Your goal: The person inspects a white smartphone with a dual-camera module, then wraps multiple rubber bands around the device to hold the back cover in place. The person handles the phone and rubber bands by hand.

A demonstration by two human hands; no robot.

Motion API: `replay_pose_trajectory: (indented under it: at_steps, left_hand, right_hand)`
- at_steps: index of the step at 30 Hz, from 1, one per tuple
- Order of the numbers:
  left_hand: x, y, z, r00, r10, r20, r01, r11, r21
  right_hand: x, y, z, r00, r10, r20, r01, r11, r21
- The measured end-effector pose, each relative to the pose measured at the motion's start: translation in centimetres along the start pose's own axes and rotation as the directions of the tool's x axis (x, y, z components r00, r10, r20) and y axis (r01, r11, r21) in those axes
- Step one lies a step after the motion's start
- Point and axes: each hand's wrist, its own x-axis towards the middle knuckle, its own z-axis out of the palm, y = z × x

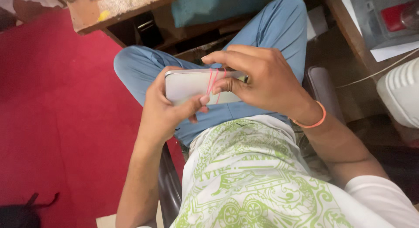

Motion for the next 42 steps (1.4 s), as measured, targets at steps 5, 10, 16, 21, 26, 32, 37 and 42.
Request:
replay_pose_trajectory:
  at_steps: [5,10,16,21,26,32,37,42]
  left_hand:
    - [0.0,-2.0,0.9,0.980,0.138,-0.144,-0.146,0.988,-0.046]
    - [0.4,-4.9,2.0,0.920,0.308,-0.244,-0.354,0.919,-0.174]
    - [-0.6,-6.2,1.4,0.889,0.452,-0.071,-0.457,0.871,-0.180]
    - [-0.5,-7.9,1.8,0.797,0.583,-0.155,-0.598,0.799,-0.069]
    - [0.7,-8.1,2.5,0.682,0.698,-0.221,-0.699,0.710,0.085]
    - [-0.6,-5.8,4.0,0.431,0.897,-0.101,-0.603,0.369,0.708]
    - [-1.4,-4.4,4.5,0.466,0.883,-0.049,-0.595,0.354,0.721]
    - [-1.6,-4.3,4.9,0.531,0.841,-0.101,-0.607,0.461,0.647]
  right_hand:
    - [-0.1,1.8,1.1,0.985,0.171,-0.017,-0.166,0.973,0.162]
    - [-0.2,3.1,2.7,0.920,0.391,0.032,-0.334,0.738,0.586]
    - [-0.5,3.3,2.4,0.920,0.392,0.029,-0.337,0.748,0.572]
    - [-0.7,3.4,2.3,0.929,0.370,0.017,-0.328,0.803,0.497]
    - [-0.8,4.1,2.5,0.844,0.528,0.098,-0.480,0.660,0.578]
    - [-1.1,4.3,4.5,0.850,0.509,0.140,-0.344,0.333,0.878]
    - [-2.5,3.8,4.6,0.799,0.559,0.221,-0.375,0.176,0.910]
    - [-2.9,3.5,4.8,0.793,0.561,0.238,-0.352,0.103,0.930]
